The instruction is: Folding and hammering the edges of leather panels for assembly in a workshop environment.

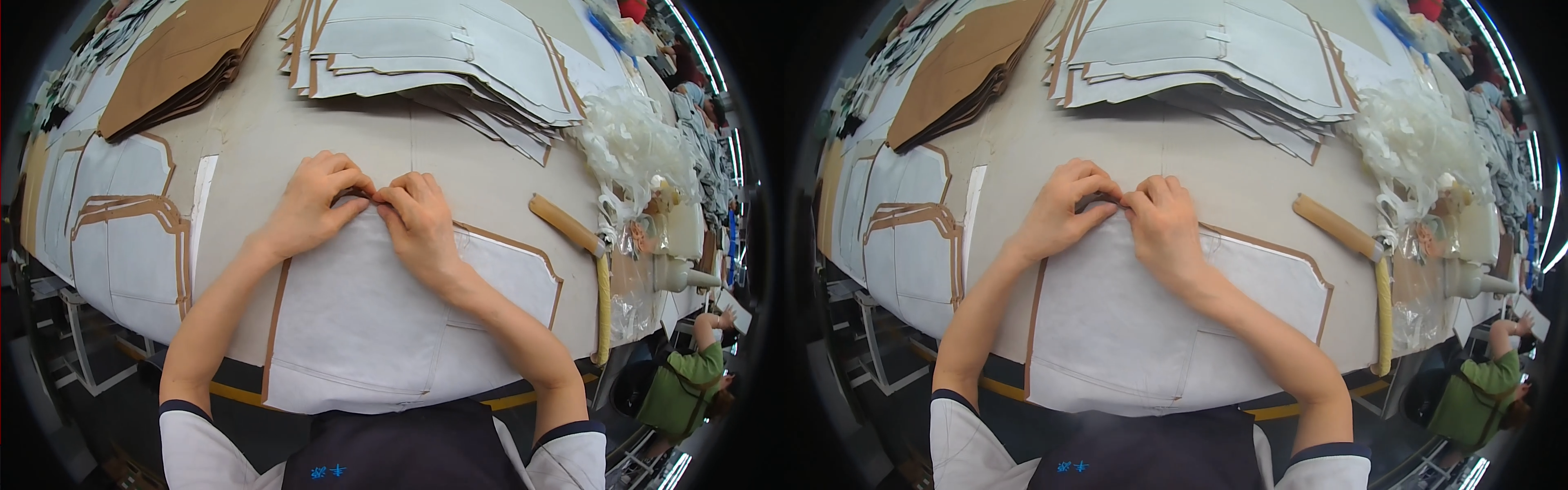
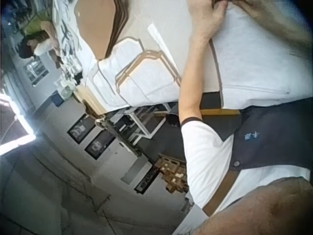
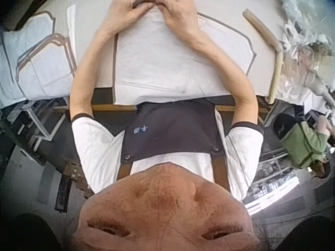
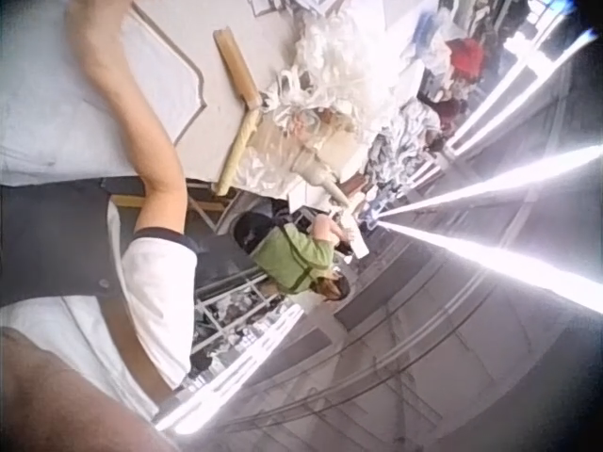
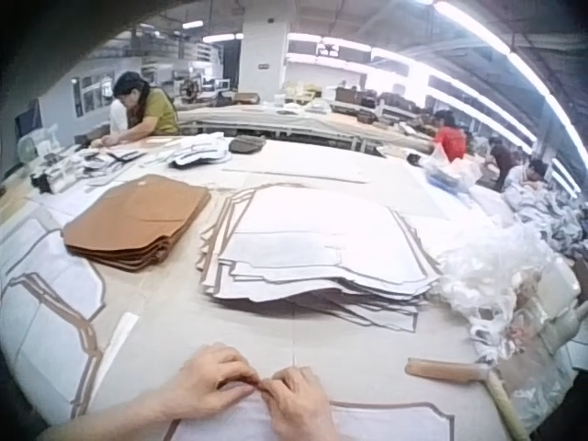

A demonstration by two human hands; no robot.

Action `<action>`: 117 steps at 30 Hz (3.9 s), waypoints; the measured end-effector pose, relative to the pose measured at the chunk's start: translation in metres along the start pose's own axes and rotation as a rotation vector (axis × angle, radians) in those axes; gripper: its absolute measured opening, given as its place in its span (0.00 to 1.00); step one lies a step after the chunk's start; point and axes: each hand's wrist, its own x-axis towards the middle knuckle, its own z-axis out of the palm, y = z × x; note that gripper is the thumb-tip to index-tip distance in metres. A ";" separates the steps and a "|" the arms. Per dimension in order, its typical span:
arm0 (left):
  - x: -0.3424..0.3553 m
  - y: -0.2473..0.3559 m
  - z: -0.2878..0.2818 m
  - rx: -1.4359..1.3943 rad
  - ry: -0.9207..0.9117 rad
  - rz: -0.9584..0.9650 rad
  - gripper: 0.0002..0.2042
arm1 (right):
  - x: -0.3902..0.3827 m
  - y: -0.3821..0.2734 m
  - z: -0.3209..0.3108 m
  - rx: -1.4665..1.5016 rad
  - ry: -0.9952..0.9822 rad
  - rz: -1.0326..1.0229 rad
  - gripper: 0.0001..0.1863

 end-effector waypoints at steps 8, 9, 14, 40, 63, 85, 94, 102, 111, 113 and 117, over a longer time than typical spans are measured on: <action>-0.006 0.003 0.006 0.069 0.090 0.010 0.10 | -0.014 -0.005 0.001 -0.401 0.037 -0.282 0.18; -0.007 0.005 0.007 0.070 0.084 0.016 0.10 | -0.014 -0.005 0.001 -0.390 0.030 -0.284 0.18; -0.010 0.009 0.013 0.172 0.100 0.093 0.10 | -0.024 0.005 -0.011 -0.372 0.061 -0.280 0.19; 0.010 0.074 0.086 0.282 0.130 0.170 0.27 | -0.061 0.035 -0.106 0.061 -0.052 0.175 0.20; 0.016 0.070 0.089 0.382 0.109 0.284 0.19 | -0.066 0.048 -0.109 -0.207 -0.119 -0.208 0.21; 0.007 0.086 0.102 0.381 0.076 0.148 0.28 | -0.071 0.048 -0.102 -0.302 -0.070 -0.321 0.16; -0.010 0.095 0.096 0.399 0.122 -0.015 0.27 | -0.069 0.047 -0.104 -0.332 -0.075 -0.328 0.17; -0.003 0.101 0.110 0.399 0.114 0.021 0.29 | -0.068 0.044 -0.107 -0.327 -0.110 -0.329 0.17; -0.003 0.102 0.121 0.500 0.152 0.084 0.27 | -0.064 0.044 -0.139 -0.244 -0.161 -0.225 0.18; -0.004 0.103 0.123 0.542 0.162 0.117 0.26 | -0.058 0.056 -0.172 -0.300 -0.128 -0.061 0.19; -0.007 0.106 0.121 0.512 0.185 0.154 0.24 | -0.065 0.095 -0.219 -0.627 -0.095 0.078 0.22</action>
